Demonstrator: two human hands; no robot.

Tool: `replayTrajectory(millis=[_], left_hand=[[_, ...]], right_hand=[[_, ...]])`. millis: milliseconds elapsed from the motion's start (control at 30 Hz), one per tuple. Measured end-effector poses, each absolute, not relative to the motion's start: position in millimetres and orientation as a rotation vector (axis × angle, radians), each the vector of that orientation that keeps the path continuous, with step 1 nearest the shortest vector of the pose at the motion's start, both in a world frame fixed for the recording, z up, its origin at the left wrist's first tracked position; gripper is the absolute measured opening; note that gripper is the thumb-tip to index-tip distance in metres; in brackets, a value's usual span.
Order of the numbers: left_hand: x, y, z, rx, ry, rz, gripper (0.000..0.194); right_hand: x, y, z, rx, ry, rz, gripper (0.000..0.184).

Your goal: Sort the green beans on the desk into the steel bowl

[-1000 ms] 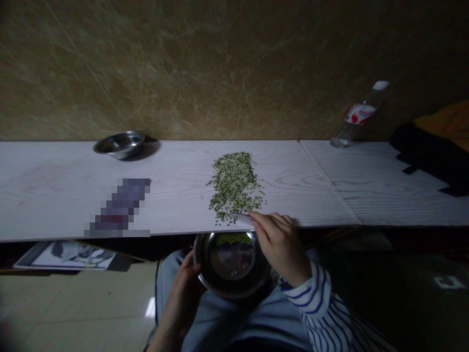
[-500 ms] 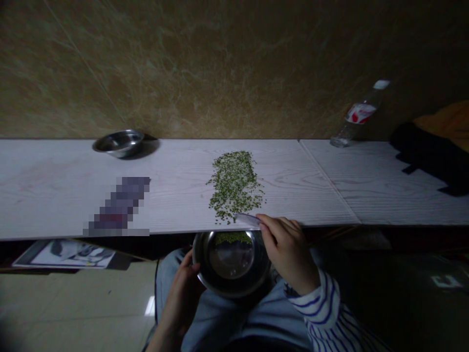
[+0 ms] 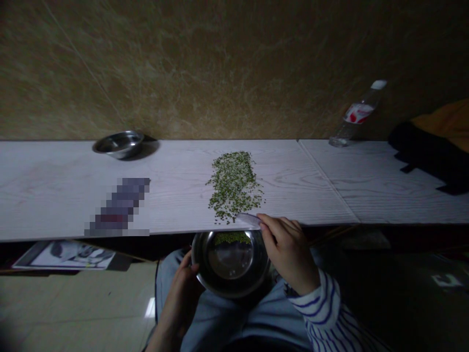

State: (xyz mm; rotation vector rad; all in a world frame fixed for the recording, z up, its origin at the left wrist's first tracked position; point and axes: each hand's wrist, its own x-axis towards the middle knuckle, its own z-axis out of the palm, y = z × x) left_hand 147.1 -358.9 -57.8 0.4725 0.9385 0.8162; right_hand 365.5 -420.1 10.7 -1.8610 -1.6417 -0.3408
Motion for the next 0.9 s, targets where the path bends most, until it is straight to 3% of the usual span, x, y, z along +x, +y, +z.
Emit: replayTrajectory(millis=[900], left_hand=[[144.7, -358.0, -58.4, 0.489, 0.912, 0.812, 0.056]], right_hand=[[354.6, -412.8, 13.7, -1.808, -1.72, -0.286, 0.022]])
